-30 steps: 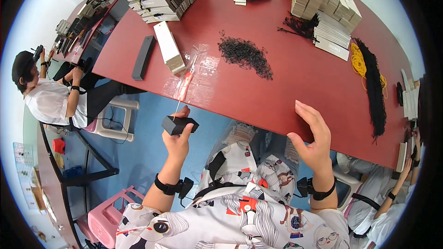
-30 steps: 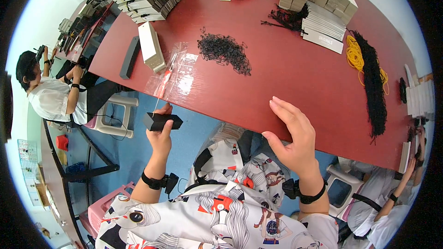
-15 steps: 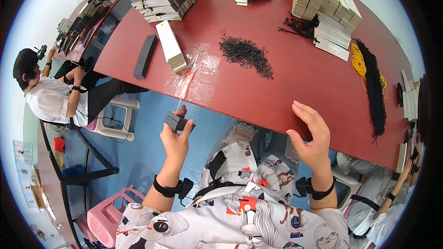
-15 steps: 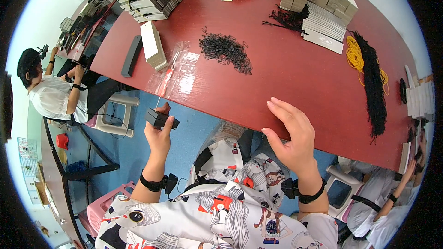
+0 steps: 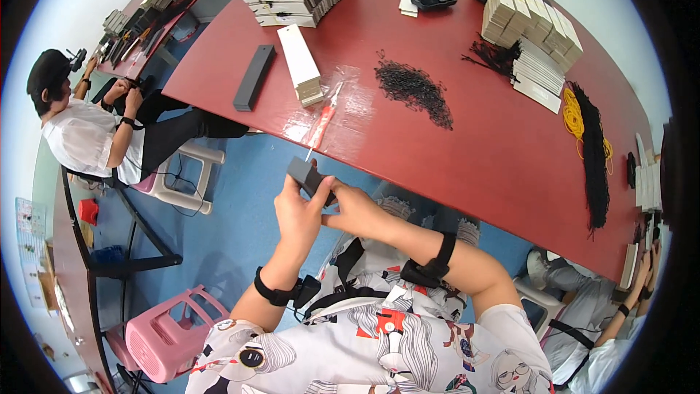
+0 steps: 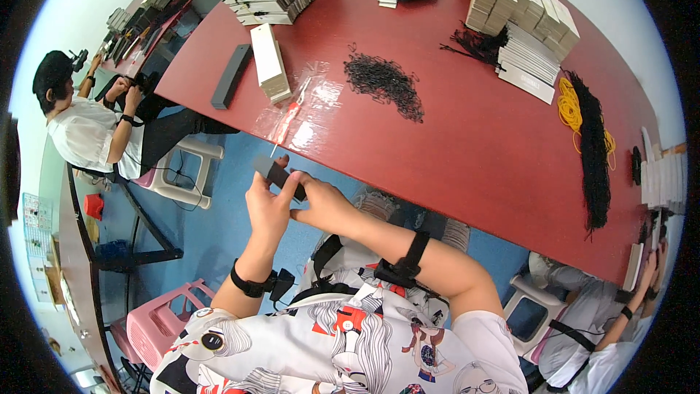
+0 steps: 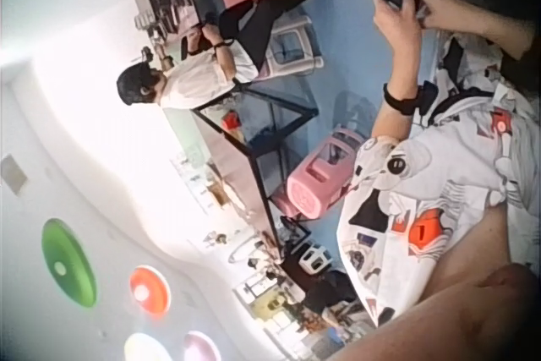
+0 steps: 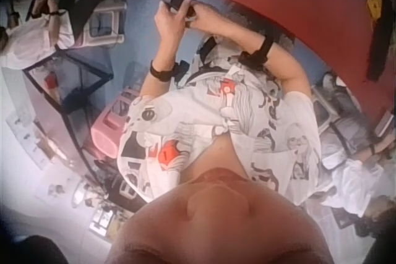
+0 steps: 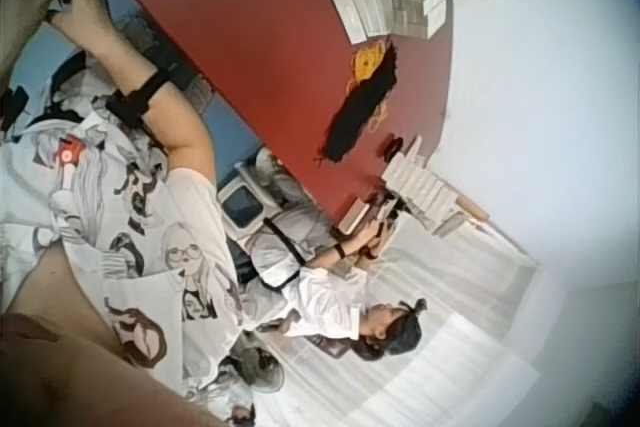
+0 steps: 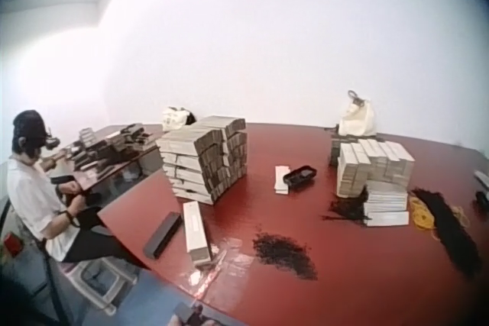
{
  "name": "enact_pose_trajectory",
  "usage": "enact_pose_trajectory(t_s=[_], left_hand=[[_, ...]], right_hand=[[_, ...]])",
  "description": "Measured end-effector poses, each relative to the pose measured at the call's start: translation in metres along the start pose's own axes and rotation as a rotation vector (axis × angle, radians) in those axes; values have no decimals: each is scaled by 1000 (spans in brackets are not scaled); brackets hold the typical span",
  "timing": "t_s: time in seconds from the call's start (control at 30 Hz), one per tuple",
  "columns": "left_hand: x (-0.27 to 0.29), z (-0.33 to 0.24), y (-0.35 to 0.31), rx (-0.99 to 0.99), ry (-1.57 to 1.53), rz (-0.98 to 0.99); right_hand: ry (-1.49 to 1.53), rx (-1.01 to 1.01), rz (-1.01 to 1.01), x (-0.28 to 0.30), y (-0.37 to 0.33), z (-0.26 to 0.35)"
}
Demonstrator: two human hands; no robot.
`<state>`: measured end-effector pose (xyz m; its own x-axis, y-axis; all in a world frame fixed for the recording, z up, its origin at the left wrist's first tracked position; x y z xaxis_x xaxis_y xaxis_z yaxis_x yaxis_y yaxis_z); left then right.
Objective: Manually threading strings through product hang-tags and knotting them.
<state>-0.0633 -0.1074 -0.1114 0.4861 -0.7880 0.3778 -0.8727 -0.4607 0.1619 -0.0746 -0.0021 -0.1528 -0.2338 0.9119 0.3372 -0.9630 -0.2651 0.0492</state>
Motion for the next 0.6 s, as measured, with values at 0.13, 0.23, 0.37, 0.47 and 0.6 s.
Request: enact_pose_trajectory(t_s=[0.13, 0.23, 0.37, 0.47, 0.6], left_hand=[[-5, -3, 8, -77, 98, -58], [-7, -7, 12, -179, 51, -109], [-14, -4, 15, -146, 44, -81], [-15, 1, 17, -159, 121, -40], [1, -4, 5, -412, 233, -80]], right_hand=[[-188, 2, -35, 1, 12, -5], [-181, 62, -51, 3, 15, -5], [-183, 31, -44, 2, 18, -14], [-322, 165, -245, 26, 7, 7], [-338, 177, 28, 74, -43, 59]])
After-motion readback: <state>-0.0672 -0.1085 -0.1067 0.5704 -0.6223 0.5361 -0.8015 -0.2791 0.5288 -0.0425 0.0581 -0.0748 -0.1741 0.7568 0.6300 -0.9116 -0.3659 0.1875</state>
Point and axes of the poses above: each hand's wrist, its own y-axis towards the middle knuckle, its own x-axis out of the back of the hand, z = x × y, the point moved 7 cm from there along y, towards the middle knuckle, and after that the axes turned 14 degrees about -z, right-handed, at the moved point
